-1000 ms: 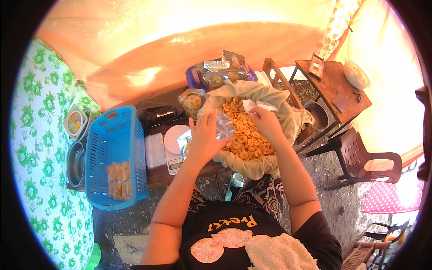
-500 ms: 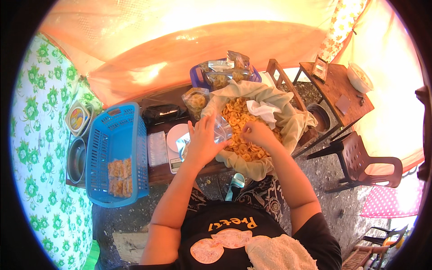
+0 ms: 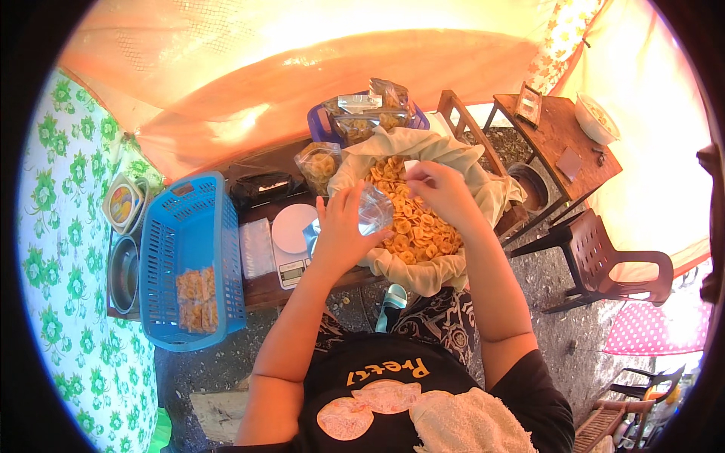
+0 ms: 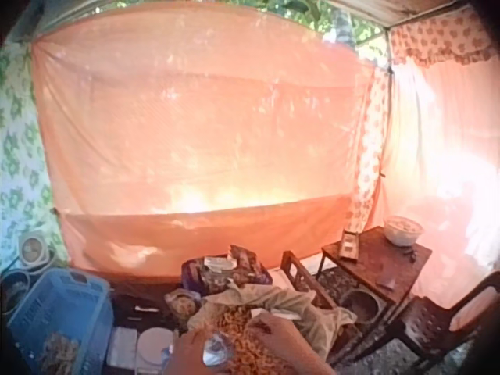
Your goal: The person scoops fried snacks from a cloth bag into small plastic bags, weighs each bag on a digital scale, and places the filled bags into a blue basket. The person repeats this process multiple times, adjusting the contents to reach the target weight.
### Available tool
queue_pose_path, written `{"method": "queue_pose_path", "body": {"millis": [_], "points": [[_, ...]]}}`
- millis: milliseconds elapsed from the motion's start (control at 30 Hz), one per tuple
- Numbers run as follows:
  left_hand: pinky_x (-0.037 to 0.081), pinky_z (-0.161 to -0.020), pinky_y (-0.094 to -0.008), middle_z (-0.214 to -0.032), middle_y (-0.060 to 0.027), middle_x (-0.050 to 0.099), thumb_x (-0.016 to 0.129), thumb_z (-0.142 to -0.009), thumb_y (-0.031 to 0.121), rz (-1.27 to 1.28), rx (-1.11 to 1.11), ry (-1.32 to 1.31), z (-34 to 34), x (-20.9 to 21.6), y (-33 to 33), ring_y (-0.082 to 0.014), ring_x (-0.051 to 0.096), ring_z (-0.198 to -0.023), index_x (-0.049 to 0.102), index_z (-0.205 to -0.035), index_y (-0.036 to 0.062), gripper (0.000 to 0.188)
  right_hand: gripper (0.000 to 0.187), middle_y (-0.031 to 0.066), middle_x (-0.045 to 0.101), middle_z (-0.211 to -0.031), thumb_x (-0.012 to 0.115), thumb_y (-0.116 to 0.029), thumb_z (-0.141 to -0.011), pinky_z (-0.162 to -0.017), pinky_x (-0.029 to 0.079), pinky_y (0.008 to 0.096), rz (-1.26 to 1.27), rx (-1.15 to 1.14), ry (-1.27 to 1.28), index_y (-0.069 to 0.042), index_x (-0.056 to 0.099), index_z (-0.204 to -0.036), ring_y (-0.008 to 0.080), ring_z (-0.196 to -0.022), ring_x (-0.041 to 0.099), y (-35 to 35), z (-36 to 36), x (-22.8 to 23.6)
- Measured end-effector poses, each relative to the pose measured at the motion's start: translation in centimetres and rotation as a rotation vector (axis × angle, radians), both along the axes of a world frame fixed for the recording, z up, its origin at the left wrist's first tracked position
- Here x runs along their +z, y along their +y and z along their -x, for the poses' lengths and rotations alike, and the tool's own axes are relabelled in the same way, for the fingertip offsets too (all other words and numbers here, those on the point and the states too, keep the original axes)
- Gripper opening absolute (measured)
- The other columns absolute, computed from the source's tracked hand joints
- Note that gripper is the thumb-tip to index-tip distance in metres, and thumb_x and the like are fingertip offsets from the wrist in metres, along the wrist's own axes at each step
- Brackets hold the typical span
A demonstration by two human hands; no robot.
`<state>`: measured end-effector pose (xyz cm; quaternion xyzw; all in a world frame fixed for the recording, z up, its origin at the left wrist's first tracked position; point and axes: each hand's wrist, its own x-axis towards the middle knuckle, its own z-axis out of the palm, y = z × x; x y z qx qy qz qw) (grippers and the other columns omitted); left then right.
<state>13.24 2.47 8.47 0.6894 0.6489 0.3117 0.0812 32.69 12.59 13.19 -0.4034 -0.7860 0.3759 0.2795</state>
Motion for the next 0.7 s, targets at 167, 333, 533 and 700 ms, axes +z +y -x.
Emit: {"method": "queue_pose_path", "body": {"millis": [167,333,533,700], "points": [[0.015,-0.112,-0.0619,-0.134,-0.0148,0.045,0.082,-0.070,0.040,0.010,0.021,-0.040,0.8,0.3,0.0,-0.0335,0.040,-0.129,0.032,-0.144,0.0082,0.095,0.022,0.0117,0.068,-0.085,0.071,-0.022,-0.078,-0.072,0.051,0.0393,-0.065,-0.016,-0.659,-0.006,0.067,-0.093,0.0283,-0.082,0.065,-2.5,-4.0,-4.8],[0.016,-0.111,-0.0636,-0.132,-0.0141,0.045,0.082,-0.070,0.040,-0.009,0.004,-0.027,0.1,0.1,0.0,-0.0332,0.041,-0.129,0.031,-0.144,0.0071,0.096,0.024,0.0106,0.068,-0.085,0.074,-0.022,-0.072,-0.074,0.051,0.0400,-0.041,-0.017,-0.673,-0.007,0.067,-0.090,0.0288,-0.084,0.065,-3.5,-5.4,-7.7],[0.013,-0.114,-0.0600,-0.134,-0.0148,0.044,0.081,-0.071,0.041,0.042,-0.014,-0.017,-0.6,-0.2,-0.4,-0.0332,0.040,-0.130,0.032,-0.145,0.0084,0.095,0.021,0.0099,0.068,-0.085,0.073,-0.019,-0.072,-0.072,0.051,0.0376,0.196,0.040,-0.552,-0.009,0.069,-0.089,0.0267,-0.082,0.066,-2.1,-5.8,-6.9],[0.013,-0.113,-0.0622,-0.135,-0.0142,0.043,0.081,-0.071,0.040,0.053,-0.012,-0.004,-0.3,-0.4,-0.6,-0.0331,0.039,-0.131,0.029,-0.146,0.0078,0.097,0.019,0.0086,0.068,-0.080,0.072,-0.015,-0.075,-0.065,0.050,0.0325,0.075,0.125,-0.611,-0.004,0.067,-0.090,0.0212,-0.073,0.065,-3.5,-4.7,-7.9]]}}
